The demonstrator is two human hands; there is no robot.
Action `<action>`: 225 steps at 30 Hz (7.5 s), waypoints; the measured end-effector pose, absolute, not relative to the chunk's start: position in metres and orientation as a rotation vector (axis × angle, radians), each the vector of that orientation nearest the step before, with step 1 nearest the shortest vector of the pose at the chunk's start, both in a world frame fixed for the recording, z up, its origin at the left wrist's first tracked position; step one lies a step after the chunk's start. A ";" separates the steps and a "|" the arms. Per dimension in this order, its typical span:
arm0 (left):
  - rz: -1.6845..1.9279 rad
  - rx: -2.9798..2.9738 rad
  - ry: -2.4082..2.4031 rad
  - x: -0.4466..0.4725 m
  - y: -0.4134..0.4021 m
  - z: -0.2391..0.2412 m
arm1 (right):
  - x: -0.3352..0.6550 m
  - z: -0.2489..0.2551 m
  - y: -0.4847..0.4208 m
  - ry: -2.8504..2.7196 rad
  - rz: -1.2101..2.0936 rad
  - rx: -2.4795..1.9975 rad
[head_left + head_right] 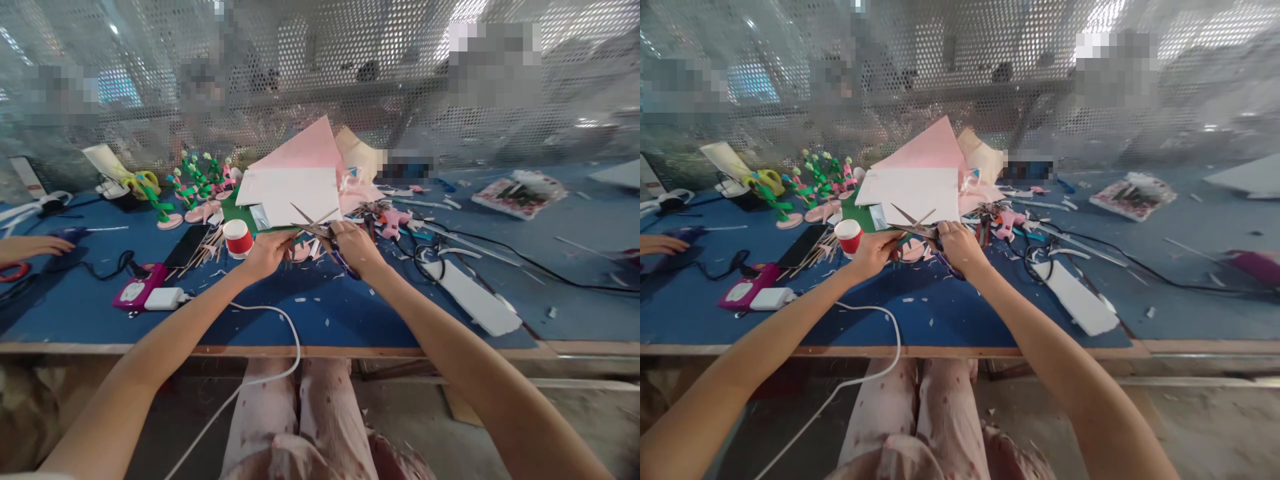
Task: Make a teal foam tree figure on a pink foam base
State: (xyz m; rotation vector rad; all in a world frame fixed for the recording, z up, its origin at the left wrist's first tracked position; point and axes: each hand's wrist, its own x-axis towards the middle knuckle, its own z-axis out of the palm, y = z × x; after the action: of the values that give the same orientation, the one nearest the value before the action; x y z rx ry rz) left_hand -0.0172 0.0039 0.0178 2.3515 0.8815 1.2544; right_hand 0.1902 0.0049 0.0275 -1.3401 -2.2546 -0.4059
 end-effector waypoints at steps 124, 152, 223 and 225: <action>1.300 2.149 0.904 -0.010 -0.003 0.021 | 0.195 0.037 0.001 -2.339 -0.389 -1.525; 1.679 2.519 1.023 -0.016 -0.003 0.024 | 0.185 0.025 -0.003 -2.231 -0.341 -1.556; 1.103 2.117 0.869 -0.020 0.005 0.032 | 0.193 0.036 0.003 -2.336 -0.393 -1.644; 1.039 2.075 0.869 -0.020 0.007 0.031 | 0.194 0.034 0.006 -2.335 -0.398 -1.643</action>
State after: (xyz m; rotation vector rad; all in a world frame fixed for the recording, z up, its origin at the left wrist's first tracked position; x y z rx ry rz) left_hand -0.0204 0.0069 0.0306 2.0747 0.8690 1.0395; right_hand 0.1943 0.0059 0.0337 -1.6428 -2.3350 -0.3983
